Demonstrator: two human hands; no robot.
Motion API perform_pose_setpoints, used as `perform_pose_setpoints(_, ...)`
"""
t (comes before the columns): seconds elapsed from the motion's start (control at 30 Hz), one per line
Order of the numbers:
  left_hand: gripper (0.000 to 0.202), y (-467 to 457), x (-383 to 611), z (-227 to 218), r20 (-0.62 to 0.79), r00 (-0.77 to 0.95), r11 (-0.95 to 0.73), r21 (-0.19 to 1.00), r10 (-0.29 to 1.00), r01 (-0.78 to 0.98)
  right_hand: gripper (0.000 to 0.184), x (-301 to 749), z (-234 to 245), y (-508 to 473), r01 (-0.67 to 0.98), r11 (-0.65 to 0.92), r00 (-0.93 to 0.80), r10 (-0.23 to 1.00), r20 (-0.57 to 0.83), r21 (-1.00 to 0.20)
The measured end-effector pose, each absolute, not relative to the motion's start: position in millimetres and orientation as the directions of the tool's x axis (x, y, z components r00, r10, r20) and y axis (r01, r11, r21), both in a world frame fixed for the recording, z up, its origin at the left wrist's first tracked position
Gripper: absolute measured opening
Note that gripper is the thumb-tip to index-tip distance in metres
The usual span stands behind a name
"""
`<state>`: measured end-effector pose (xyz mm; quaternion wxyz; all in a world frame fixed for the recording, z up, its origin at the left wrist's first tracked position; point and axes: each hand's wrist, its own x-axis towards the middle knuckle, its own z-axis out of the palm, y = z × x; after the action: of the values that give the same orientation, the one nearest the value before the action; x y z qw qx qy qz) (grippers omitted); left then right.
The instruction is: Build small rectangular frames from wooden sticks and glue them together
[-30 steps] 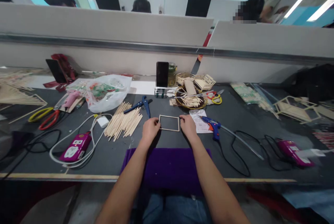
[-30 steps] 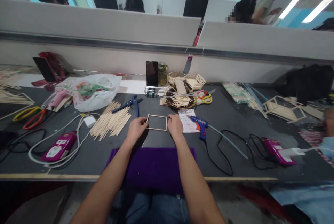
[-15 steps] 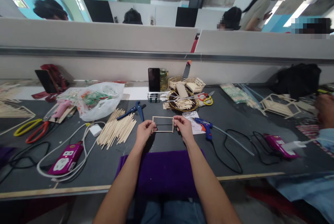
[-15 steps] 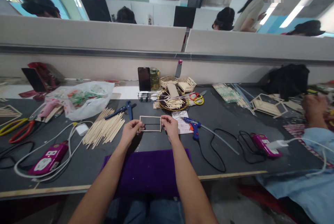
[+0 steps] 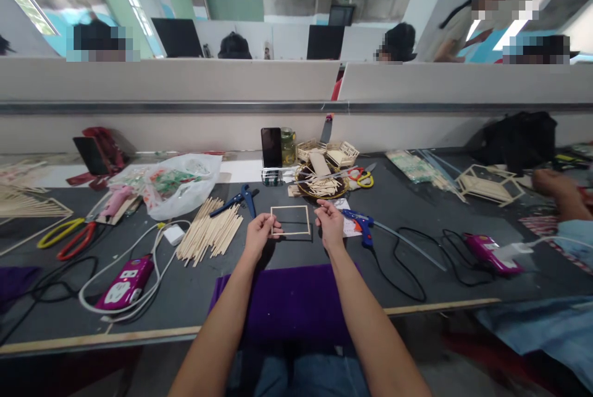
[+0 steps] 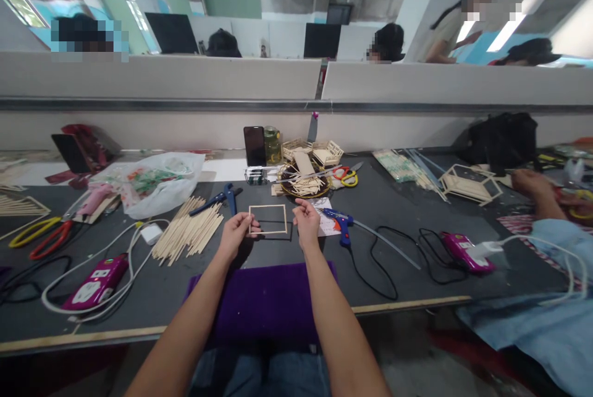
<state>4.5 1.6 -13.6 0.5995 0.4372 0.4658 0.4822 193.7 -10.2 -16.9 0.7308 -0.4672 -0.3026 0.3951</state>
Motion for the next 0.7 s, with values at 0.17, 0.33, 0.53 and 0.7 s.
perform_pose_setpoints(0.17, 0.046, 2.7, -1.2, -10.2, -0.118, 0.047, 0.126, 0.963, 0.992, -0.24, 0.02, 192.2, -15.9, -13.5, -0.236, 0.217, 0.491, 0.868, 0.076, -0.947)
perform_pose_setpoints(0.33, 0.046, 3.0, -2.8, -11.3, -0.126, 0.025, 0.128, 0.946, 0.992, -0.298, 0.026, 189.8, -20.0, -15.7, -0.197, 0.19, 0.443, 0.893, 0.086, -0.962)
perform_pose_setpoints(0.53, 0.046, 2.6, -0.5, -8.8, -0.137, 0.029, 0.14, 0.94, 0.99, -0.311, 0.043, 188.6, -20.8, -17.4, -0.198, 0.068, 0.348, 0.938, -0.005, -0.978)
perform_pose_setpoints(0.7, 0.045, -0.6, 1.5, -6.5, -0.153, 0.043, 0.159, 0.931, 0.987, -0.328, 0.037, 186.4, -12.1, -22.7, -0.199, 0.051, 0.237, 0.972, 0.002, -0.979)
